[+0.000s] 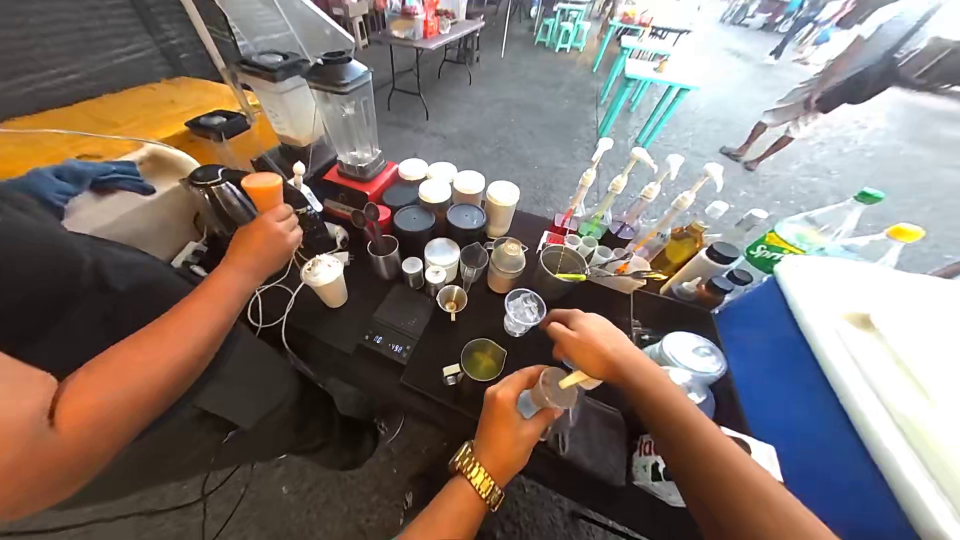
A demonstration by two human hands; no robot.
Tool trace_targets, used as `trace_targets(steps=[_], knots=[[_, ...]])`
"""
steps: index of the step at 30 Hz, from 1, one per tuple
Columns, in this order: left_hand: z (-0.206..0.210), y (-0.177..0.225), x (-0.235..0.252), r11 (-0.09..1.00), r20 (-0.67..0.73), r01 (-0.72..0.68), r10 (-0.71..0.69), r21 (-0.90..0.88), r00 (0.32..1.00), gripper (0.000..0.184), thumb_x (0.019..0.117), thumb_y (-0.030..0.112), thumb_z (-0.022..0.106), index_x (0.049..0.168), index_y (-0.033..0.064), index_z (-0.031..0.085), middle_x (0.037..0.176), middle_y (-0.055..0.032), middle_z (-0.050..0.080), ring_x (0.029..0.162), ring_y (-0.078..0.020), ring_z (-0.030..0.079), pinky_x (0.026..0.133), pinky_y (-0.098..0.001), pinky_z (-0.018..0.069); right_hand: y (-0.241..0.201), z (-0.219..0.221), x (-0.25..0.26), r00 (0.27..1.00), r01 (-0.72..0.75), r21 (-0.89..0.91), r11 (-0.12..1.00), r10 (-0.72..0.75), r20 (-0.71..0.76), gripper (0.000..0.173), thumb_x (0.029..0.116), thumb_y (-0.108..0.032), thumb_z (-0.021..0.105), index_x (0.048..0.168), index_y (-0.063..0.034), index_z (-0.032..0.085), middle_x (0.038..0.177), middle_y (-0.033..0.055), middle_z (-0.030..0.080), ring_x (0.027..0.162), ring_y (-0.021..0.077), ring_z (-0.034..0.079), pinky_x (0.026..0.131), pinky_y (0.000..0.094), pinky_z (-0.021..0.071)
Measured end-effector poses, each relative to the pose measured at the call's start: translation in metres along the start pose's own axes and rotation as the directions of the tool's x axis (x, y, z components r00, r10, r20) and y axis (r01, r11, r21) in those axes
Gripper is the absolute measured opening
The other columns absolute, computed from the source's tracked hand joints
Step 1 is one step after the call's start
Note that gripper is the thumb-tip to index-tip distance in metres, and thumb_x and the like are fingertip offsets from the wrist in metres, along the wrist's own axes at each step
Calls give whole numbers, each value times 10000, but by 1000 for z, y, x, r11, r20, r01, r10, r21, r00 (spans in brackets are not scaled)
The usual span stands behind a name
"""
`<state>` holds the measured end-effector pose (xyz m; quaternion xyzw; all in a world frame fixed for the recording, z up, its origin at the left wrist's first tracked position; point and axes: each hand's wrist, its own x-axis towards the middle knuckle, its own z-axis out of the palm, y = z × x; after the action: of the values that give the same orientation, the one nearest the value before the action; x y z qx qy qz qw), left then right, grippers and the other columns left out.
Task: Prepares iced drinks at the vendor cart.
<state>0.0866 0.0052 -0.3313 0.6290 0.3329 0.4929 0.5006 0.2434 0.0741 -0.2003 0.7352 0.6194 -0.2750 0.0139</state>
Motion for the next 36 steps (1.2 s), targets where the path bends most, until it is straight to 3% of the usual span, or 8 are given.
trace_targets(steps=[5,10,14,18,22,28,32,36], knots=[[1,8,-9,998,54,67,-68,20,996,475,832,91,818,1272,-4,668,1169,-80,740,1107,-114,702,1008,-296,578,-11,-30,-22,993,13,-13,1000,-14,-114,369,1072,-391,407,1186,-229,719,878,69,740,839,304,704,721,606,523],[-4,-3,0,997,53,25,-29,67,998,483,810,100,828,1255,-6,676,1142,-73,749,1078,-112,714,989,-302,588,-7,-8,-8,996,-69,2,998,69,52,448,1045,-441,401,1273,-182,687,1135,141,720,1095,348,671,924,627,494],[-7,1,-8,996,69,77,-80,44,994,487,813,91,830,1256,-28,665,1135,-93,747,1070,-123,717,985,-299,590,-11,-13,-24,994,-19,14,1000,20,-110,368,1061,-395,424,1226,-223,705,960,119,734,912,341,699,765,617,525],[-3,1,-1,999,98,43,-44,11,994,475,829,82,811,1260,-48,660,1155,-124,738,1085,-149,712,1002,-324,579,8,5,-10,998,-53,134,990,56,-19,420,1074,-403,399,1241,-161,699,1049,134,744,1001,340,701,893,633,513],[-17,16,-16,990,146,133,-125,-48,981,478,833,85,815,1257,-50,641,1145,-125,735,1068,-155,720,968,-323,601,5,-31,-28,974,72,219,973,-21,-225,432,1092,-308,329,1164,-124,713,867,102,742,814,323,705,742,643,521],[-104,34,-15,986,-228,163,-163,-18,960,516,803,54,833,1256,-64,614,1122,-137,735,998,-201,744,875,-367,653,15,-34,-25,964,95,370,924,7,-266,507,1128,-299,288,1016,-85,734,690,83,692,599,242,652,602,499,535],[-156,-18,20,969,-343,186,-122,162,931,556,778,113,854,1259,-42,623,1159,-146,709,1022,-174,729,876,-326,642,25,-31,-33,938,224,616,755,5,-346,589,1115,-326,201,1072,-59,724,758,79,744,634,173,685,596,354,559],[-161,-93,57,938,-246,294,-246,185,938,583,768,85,860,1287,-28,618,1212,-162,696,1114,-193,689,984,-361,577,51,-13,-48,840,445,764,467,78,-537,457,995,-252,315,1199,-76,684,1091,83,753,998,212,730,858,400,616]])
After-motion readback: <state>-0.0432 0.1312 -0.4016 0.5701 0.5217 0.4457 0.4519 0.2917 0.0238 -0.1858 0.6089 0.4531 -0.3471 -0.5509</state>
